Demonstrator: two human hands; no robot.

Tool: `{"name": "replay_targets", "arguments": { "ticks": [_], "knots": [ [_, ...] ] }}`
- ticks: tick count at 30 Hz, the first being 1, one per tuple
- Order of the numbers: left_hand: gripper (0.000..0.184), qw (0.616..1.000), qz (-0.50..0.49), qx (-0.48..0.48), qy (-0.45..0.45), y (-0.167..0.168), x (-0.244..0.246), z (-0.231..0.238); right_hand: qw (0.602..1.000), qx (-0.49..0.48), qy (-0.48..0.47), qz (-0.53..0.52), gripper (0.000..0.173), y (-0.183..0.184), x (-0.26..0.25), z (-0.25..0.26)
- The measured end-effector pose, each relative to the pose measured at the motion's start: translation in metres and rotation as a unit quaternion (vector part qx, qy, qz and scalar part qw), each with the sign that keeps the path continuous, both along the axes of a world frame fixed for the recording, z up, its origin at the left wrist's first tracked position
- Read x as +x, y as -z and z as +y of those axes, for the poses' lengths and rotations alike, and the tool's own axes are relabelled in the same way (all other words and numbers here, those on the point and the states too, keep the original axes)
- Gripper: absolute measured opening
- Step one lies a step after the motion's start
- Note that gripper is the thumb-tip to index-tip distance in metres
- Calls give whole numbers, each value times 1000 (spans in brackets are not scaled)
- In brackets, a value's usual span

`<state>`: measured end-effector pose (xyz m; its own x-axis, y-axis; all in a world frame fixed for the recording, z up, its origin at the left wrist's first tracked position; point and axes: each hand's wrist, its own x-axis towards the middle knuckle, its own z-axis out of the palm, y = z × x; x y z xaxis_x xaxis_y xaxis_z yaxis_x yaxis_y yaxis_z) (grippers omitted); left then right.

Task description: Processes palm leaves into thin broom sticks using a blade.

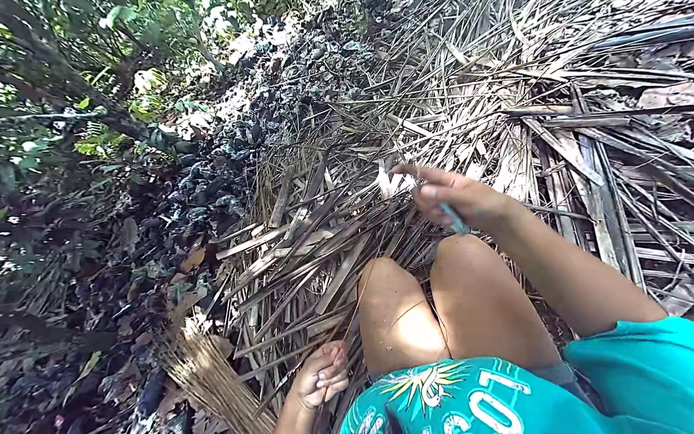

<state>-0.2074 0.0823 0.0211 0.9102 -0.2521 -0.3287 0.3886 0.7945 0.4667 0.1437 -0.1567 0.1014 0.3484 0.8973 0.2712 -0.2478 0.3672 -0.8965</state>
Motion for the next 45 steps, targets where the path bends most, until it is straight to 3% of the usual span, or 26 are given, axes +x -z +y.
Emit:
{"name": "replay_targets", "arguments": {
  "ticks": [2,6,8,12,16,26,31,33,35,37,40,42,45],
  "knots": [
    [10,1000,-4,-1,-5,0,-1,3,1000,0,-6,12,46,-5,7,-1],
    [9,1000,-29,-3,-5,-10,14,-2,988,-119,-99,-18,44,18,-41,18],
    [11,999,-41,11,-6,-10,16,0,984,-120,-127,-23,39,24,-51,20],
    [14,997,-53,57,-6,10,-5,24,999,-47,17,-11,39,-3,-5,-4],
    [14,994,-26,108,-19,27,-34,48,989,-8,131,-74,38,-36,41,-31],
    [13,991,-29,123,-31,36,-65,74,977,-4,165,-135,35,-55,70,-47],
    [12,984,-13,150,-93,27,-70,75,951,30,289,-106,30,-69,86,-76],
    [12,977,-26,173,-123,12,-53,64,941,-1,322,-107,34,-66,67,-71],
    [13,975,-56,178,-121,-11,-23,42,948,-84,282,-123,41,-45,19,-44],
    [15,980,-79,164,-79,-35,7,18,972,-129,119,-155,48,-9,-32,-11],
    [13,989,-88,119,1,-54,32,-7,983,-84,-92,-137,56,14,-75,16],
    [13,992,-81,85,49,-49,33,-8,993,-32,-82,-80,50,10,-71,12],
    [10,998,-38,33,31,-34,19,-3,996,51,-10,-73,46,-11,-29,-12]
  ]
}}
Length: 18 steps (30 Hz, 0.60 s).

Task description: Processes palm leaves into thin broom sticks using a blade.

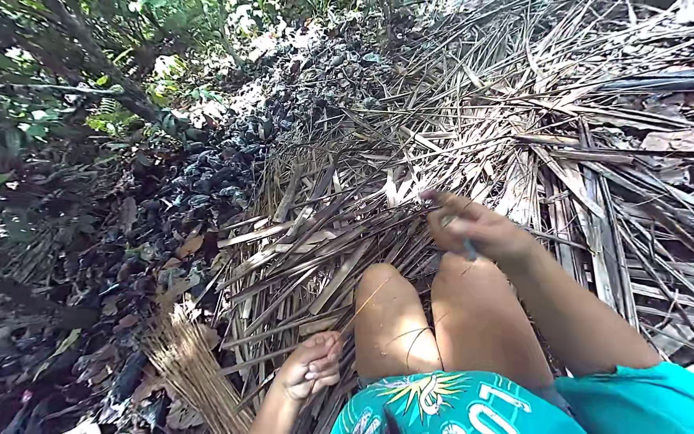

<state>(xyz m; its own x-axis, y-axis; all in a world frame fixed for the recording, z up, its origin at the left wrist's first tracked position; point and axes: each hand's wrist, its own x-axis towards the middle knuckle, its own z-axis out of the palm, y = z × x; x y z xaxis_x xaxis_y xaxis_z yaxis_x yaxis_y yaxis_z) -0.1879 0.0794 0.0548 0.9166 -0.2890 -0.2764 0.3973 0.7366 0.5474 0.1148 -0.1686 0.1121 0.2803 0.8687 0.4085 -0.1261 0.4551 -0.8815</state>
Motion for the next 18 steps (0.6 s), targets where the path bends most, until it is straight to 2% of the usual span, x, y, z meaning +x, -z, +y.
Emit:
{"name": "replay_targets", "arguments": {
  "ticks": [2,5,7,10,11,13,15,16,18],
  "knots": [
    [10,999,-6,-18,-31,2,-4,2,998,30,48,7,55,-6,19,-13],
    [11,996,-23,19,-84,-5,8,-5,990,-2,78,115,58,14,9,-7],
    [15,987,-20,111,-112,-16,24,-13,986,-37,40,159,64,39,-19,4],
    [21,960,-13,266,-89,-35,46,-27,984,-117,-52,125,79,48,-71,21],
    [22,950,-14,303,-76,-40,51,-33,982,-136,-73,112,80,45,-82,29],
    [23,920,-51,384,-63,-47,53,-41,986,-117,-70,99,63,42,-86,36],
    [24,851,-125,506,-61,-45,47,-39,993,-89,-36,64,43,30,-70,32],
    [28,794,-157,585,-51,-40,41,-34,996,-68,-9,63,37,25,-56,27],
    [31,663,-184,726,5,-25,21,-18,995,-11,65,78,36,11,-24,16]
  ]
}}
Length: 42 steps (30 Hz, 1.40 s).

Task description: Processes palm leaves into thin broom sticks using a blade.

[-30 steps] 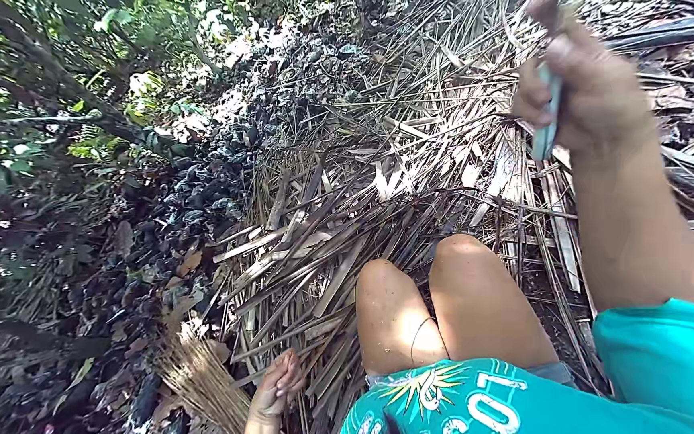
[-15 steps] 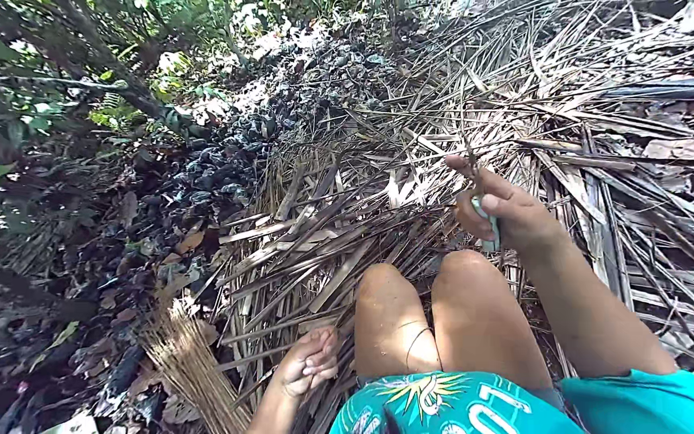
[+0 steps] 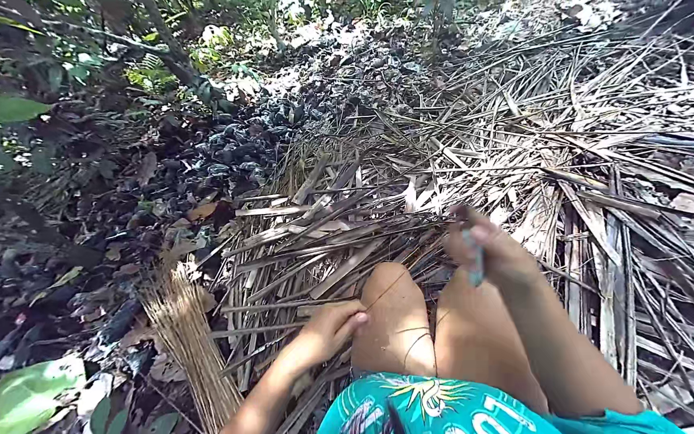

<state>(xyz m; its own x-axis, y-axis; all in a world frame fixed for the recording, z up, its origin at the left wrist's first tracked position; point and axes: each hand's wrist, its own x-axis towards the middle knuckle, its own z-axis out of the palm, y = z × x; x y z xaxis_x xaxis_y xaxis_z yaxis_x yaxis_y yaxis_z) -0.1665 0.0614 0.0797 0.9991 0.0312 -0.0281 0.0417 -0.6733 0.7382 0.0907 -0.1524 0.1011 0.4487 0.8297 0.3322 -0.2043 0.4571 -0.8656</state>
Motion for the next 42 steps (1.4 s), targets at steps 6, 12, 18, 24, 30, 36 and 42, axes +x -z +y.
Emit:
{"name": "replay_targets", "arguments": {
  "ticks": [6,12,18,24,30,36,42],
  "knots": [
    [24,952,9,244,-183,-38,-33,45,993,37,100,52,41,-38,20,2],
    [17,836,-421,143,-320,-104,-31,49,961,-170,-204,71,41,-16,-76,60],
    [18,812,-515,-85,-261,-68,2,-7,950,-58,-194,238,31,-6,-75,80],
    [19,801,-401,-318,-312,-7,2,-27,948,-74,-190,246,25,22,-55,73],
    [28,918,-307,80,-237,7,-1,-42,956,-157,-109,224,21,31,-52,68],
    [34,939,-180,193,-220,12,23,-8,966,-150,-89,193,21,26,-54,60],
    [25,951,-187,1,-246,-2,26,-25,982,-154,-73,80,33,20,-59,48]
  ]
}}
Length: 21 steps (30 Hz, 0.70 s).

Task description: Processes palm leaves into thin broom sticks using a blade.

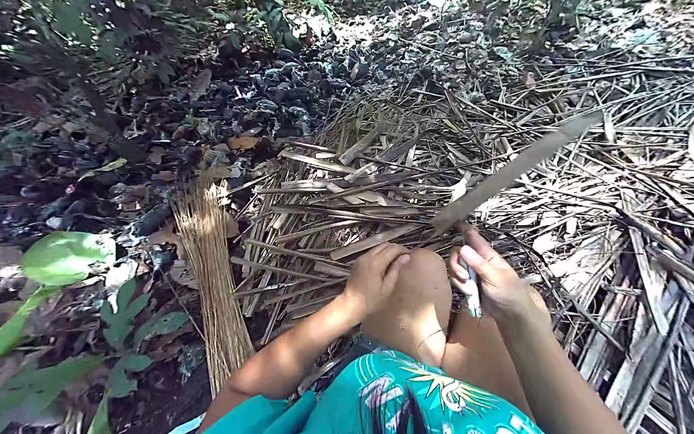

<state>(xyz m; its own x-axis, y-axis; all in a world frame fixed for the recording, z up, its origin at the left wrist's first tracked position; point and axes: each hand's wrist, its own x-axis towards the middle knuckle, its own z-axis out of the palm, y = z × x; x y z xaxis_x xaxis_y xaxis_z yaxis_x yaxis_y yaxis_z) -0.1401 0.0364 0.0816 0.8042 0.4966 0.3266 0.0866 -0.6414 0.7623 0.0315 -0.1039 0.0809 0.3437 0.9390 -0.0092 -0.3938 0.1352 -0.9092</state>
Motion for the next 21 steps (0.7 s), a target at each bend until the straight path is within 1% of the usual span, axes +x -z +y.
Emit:
{"name": "replay_targets", "arguments": {
  "ticks": [1,2,4,5,6,7,8,9,10,11,12,13,16,18,19,21],
  "knots": [
    [24,994,13,-110,-1,-10,0,-3,999,-19,-15,-30,38,-1,-3,-1],
    [21,974,19,-225,7,-19,0,-3,997,-33,-35,-57,44,-2,-5,-2],
    [19,904,20,-424,41,-27,1,-1,993,-26,-66,-97,52,4,-7,2],
    [21,868,23,-493,55,-27,1,0,991,-20,-69,-113,50,7,-4,5],
    [23,837,30,-543,64,-26,2,1,989,-19,-61,-130,45,9,0,8],
    [24,811,33,-580,66,-23,2,1,987,-21,-45,-153,47,11,5,12],
    [25,791,33,-608,61,-19,3,1,982,-32,-26,-184,51,12,11,15],
    [26,776,31,-628,51,-15,4,1,976,-58,-3,-212,48,12,17,19],
    [26,765,28,-642,40,-11,4,2,968,-96,28,-228,40,10,22,22],
    [26,758,29,-651,32,-6,4,3,961,-135,57,-236,27,8,30,26],
    [26,751,31,-659,23,-2,3,4,955,-163,81,-233,21,6,42,30],
    [26,745,31,-666,13,2,1,5,952,-184,102,-224,20,7,54,35],
    [27,738,40,-674,-6,8,-8,6,948,-204,176,-170,28,13,99,43],
    [29,735,47,-676,-12,8,-15,6,945,-201,233,-115,25,15,126,47],
    [29,733,49,-679,-16,7,-17,6,944,-198,253,-80,24,14,133,49],
    [30,725,50,-686,-25,6,-18,5,945,-200,257,-1,26,15,137,57]
  ]
}}
